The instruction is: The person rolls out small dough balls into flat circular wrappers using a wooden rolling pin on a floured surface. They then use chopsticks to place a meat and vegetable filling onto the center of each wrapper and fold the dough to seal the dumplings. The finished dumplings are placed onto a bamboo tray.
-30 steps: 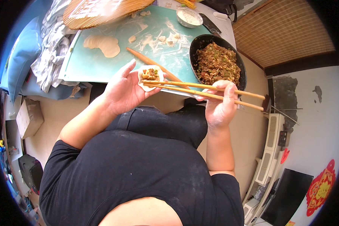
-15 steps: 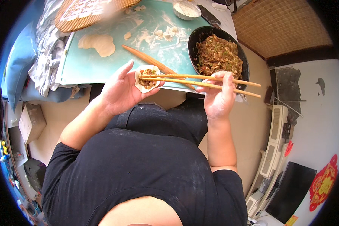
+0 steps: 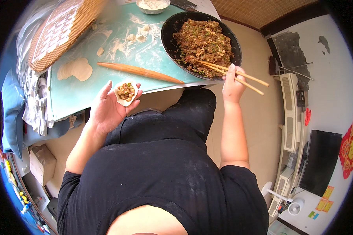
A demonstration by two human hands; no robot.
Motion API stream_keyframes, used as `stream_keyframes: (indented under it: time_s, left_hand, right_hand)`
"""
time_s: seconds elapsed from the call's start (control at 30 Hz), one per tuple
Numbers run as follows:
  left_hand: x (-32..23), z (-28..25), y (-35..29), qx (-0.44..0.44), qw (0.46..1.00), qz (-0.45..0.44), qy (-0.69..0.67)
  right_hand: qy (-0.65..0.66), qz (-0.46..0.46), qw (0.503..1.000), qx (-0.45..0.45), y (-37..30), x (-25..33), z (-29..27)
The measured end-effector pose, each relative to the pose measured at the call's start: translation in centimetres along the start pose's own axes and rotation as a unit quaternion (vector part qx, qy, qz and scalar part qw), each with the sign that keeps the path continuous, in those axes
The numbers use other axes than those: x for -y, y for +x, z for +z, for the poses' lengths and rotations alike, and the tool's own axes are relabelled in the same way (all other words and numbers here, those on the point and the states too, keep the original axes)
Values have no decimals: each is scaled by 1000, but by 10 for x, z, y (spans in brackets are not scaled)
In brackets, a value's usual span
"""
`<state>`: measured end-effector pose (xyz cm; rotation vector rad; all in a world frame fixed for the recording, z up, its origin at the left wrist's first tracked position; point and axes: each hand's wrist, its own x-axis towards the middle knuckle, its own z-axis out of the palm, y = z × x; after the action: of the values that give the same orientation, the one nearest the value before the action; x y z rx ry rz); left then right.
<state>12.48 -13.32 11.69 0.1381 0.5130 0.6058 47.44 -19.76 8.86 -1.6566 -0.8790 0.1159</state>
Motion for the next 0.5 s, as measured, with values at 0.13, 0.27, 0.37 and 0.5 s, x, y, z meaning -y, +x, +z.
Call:
stream_keyframes:
  time_s: [0.13, 0.27, 0.37, 0.5]
  left_hand:
    - [-1, 1, 1, 9, 1000, 2, -11]
    - [-3, 7, -1, 49, 999, 3, -13]
    - [-4, 4, 0, 71, 997, 4, -22]
    - [-1, 10, 3, 97, 995, -9, -18]
  right_hand:
    - [-204, -39, 978, -18, -8, -17, -9]
    - [-159, 214, 963, 47, -8, -25, -22]
    - [-97, 314, 928, 176, -21, -2, -32]
    - [78, 143, 938, 307, -70, 46, -3]
